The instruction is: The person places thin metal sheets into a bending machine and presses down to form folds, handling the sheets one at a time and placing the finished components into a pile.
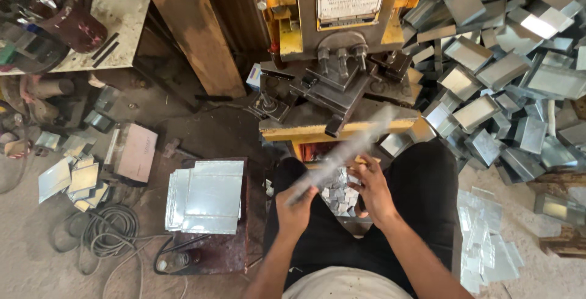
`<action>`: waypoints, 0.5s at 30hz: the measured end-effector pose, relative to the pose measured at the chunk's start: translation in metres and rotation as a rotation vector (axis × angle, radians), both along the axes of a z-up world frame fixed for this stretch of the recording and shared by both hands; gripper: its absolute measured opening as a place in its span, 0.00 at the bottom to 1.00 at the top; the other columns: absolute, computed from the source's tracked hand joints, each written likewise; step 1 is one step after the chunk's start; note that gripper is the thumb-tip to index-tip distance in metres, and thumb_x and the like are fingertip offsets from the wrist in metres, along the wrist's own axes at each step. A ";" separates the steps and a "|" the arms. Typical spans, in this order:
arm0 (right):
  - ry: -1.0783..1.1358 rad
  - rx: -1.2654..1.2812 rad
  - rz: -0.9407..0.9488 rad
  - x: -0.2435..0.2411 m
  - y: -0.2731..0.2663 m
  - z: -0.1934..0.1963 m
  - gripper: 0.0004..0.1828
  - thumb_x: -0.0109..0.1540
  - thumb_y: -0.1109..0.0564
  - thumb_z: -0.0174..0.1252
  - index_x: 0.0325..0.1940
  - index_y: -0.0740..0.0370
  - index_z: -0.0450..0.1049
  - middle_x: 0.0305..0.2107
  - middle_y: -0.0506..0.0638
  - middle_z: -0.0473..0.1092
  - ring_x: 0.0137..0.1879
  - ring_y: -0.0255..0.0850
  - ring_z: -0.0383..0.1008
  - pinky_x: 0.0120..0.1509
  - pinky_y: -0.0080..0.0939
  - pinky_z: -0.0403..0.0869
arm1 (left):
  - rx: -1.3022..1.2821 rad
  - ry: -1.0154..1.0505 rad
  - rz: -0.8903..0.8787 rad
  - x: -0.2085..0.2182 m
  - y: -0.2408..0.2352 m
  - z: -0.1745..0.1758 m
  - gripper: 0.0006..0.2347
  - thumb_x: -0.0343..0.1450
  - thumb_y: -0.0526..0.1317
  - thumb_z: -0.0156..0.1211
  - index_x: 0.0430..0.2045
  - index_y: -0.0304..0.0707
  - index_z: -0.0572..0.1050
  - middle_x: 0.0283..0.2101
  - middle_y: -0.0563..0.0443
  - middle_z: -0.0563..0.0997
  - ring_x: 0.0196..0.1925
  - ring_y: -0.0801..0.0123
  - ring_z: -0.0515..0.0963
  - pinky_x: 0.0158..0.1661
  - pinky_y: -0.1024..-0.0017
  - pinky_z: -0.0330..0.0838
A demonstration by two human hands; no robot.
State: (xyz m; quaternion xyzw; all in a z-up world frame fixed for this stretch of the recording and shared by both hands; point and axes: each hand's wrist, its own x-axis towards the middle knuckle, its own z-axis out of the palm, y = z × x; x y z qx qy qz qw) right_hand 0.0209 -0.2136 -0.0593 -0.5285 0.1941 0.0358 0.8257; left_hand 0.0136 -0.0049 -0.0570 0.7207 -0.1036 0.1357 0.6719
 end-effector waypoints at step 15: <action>-0.168 0.069 -0.120 0.060 0.021 0.022 0.26 0.67 0.55 0.55 0.68 0.67 0.63 0.55 0.56 0.69 0.59 0.44 0.70 0.64 0.45 0.70 | -0.995 0.509 0.082 0.023 -0.019 -0.034 0.22 0.67 0.32 0.64 0.57 0.30 0.68 0.52 0.44 0.75 0.54 0.59 0.77 0.52 0.60 0.73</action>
